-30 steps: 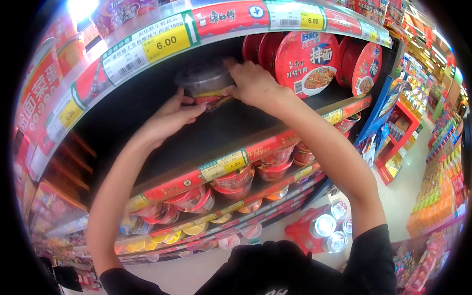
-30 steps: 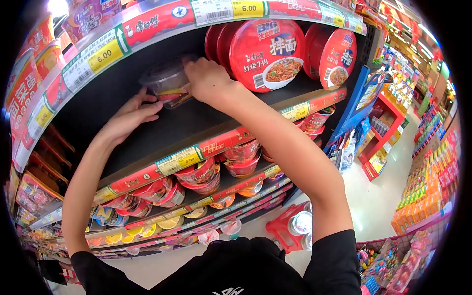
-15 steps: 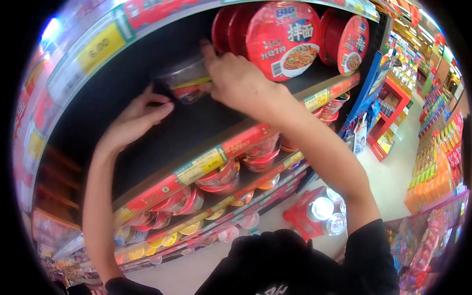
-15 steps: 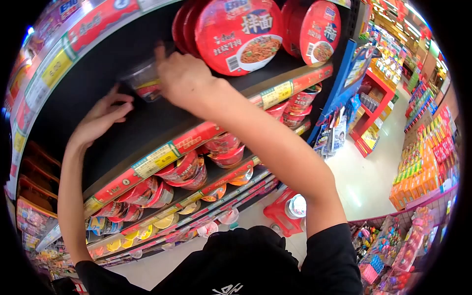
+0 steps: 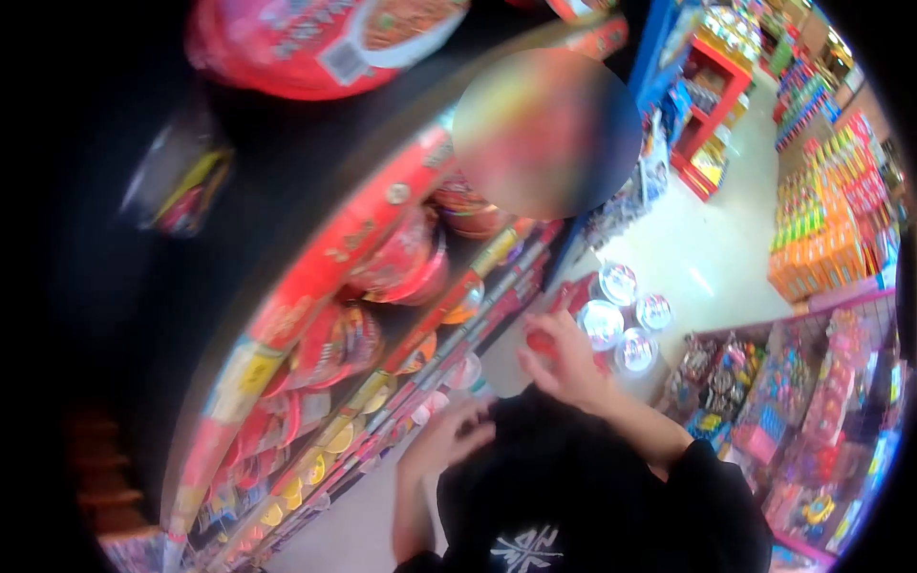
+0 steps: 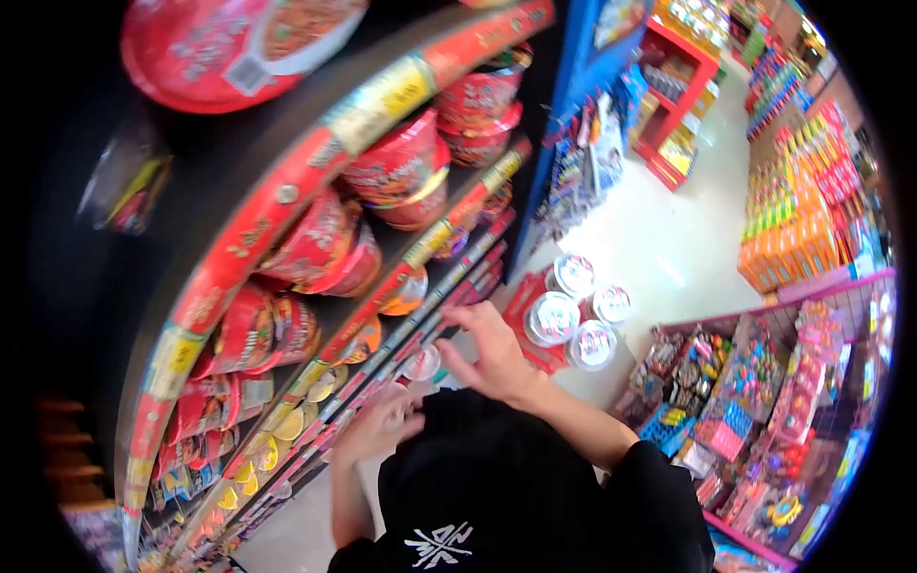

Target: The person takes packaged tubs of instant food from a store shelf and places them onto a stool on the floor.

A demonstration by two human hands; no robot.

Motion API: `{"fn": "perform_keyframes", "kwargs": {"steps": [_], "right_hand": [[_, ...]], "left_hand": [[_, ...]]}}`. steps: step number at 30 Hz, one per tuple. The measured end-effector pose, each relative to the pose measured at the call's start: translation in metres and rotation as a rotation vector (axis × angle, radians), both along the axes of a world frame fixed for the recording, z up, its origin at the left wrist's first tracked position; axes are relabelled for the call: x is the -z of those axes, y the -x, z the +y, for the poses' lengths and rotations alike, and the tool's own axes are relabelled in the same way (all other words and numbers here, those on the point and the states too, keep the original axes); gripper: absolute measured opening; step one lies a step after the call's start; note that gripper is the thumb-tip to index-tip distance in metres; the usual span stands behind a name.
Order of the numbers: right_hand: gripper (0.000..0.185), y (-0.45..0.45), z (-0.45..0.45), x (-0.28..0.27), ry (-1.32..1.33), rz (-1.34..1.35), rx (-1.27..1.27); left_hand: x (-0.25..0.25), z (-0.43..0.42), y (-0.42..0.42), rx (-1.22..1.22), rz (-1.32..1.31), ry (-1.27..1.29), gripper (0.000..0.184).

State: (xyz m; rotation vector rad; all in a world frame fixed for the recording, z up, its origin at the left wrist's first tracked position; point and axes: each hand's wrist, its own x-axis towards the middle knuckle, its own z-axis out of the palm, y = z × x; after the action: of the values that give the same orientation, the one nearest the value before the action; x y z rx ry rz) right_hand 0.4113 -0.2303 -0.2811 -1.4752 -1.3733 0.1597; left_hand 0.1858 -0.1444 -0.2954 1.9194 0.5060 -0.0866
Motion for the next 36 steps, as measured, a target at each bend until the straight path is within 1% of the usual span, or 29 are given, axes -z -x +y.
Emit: {"fn": "perform_keyframes", "kwargs": {"steps": [1,2,3,4,6,8,9,10,12,14,15,18,19,22,23,25,26,29,32,33,36], "right_hand": [[0.044,-0.007,-0.015,0.032,0.168,0.058,0.078],[0.044,-0.014,-0.032,0.067,0.338,0.118,0.153],[0.042,-0.023,-0.051,0.113,0.404,0.11,0.204],[0.041,-0.03,-0.072,0.152,0.46,0.15,0.24],[0.04,-0.039,-0.116,0.221,0.632,0.194,0.33],[0.04,-0.042,-0.158,0.277,0.837,0.423,0.393],[0.04,-0.044,-0.175,0.299,0.935,0.543,0.421],[0.04,-0.049,-0.187,0.317,0.992,0.564,0.486],[0.041,-0.057,-0.202,0.335,0.954,0.506,0.598],[0.041,-0.062,-0.211,0.343,0.968,0.564,0.625],[0.042,-0.066,-0.217,0.348,0.973,0.591,0.639],[0.046,-0.074,-0.239,0.363,0.996,0.513,0.72],[0.051,-0.079,-0.249,0.37,1.02,0.45,0.77],[0.052,-0.095,-0.273,0.387,0.935,0.488,1.041],[0.052,-0.102,-0.28,0.392,0.905,0.422,1.082],[0.053,-0.119,-0.287,0.39,0.892,0.553,1.078],[0.054,-0.126,-0.29,0.389,0.885,0.618,1.076],[0.06,-0.148,-0.288,0.379,0.93,0.616,0.966],[0.062,-0.163,-0.283,0.382,0.857,0.633,0.905],[0.068,-0.168,-0.281,0.386,0.83,0.665,0.891],[0.077,-0.179,-0.276,0.393,0.701,0.637,0.953]], "left_hand": [[0.053,-0.005,-0.015,-0.141,-0.131,-0.136,0.04],[0.104,-0.008,-0.023,-0.206,-0.024,-0.003,0.042],[0.169,-0.01,-0.024,-0.188,0.005,-0.006,0.045],[0.202,-0.009,-0.03,-0.111,0.186,0.152,0.048],[0.253,-0.015,-0.036,-0.004,0.257,0.107,0.052],[0.274,-0.014,-0.047,0.117,0.349,0.132,0.054],[0.287,-0.016,-0.051,0.129,0.349,0.102,0.053],[0.298,-0.018,-0.057,0.135,0.353,0.129,0.054],[0.295,-0.025,-0.082,0.129,0.422,0.204,0.052],[0.333,-0.042,-0.097,-0.015,0.304,0.264,0.049],[0.337,-0.05,-0.108,-0.087,0.244,0.293,0.048],[0.351,-0.067,-0.143,-0.149,0.343,0.5,0.047],[0.357,-0.073,-0.155,-0.124,0.318,0.456,0.046],[0.359,-0.088,-0.188,-0.058,0.499,0.61,0.046],[0.357,-0.093,-0.2,-0.041,0.512,0.638,0.048],[0.355,-0.108,-0.223,-0.01,0.539,0.695,0.052],[0.354,-0.117,-0.233,-0.039,0.551,0.712,0.055],[0.342,-0.141,-0.263,-0.098,0.584,0.761,0.064],[0.347,-0.158,-0.285,-0.118,0.595,0.812,0.075],[0.352,-0.162,-0.289,-0.134,0.594,0.829,0.078],[0.369,-0.168,-0.299,-0.174,0.559,0.946,0.083]]}}
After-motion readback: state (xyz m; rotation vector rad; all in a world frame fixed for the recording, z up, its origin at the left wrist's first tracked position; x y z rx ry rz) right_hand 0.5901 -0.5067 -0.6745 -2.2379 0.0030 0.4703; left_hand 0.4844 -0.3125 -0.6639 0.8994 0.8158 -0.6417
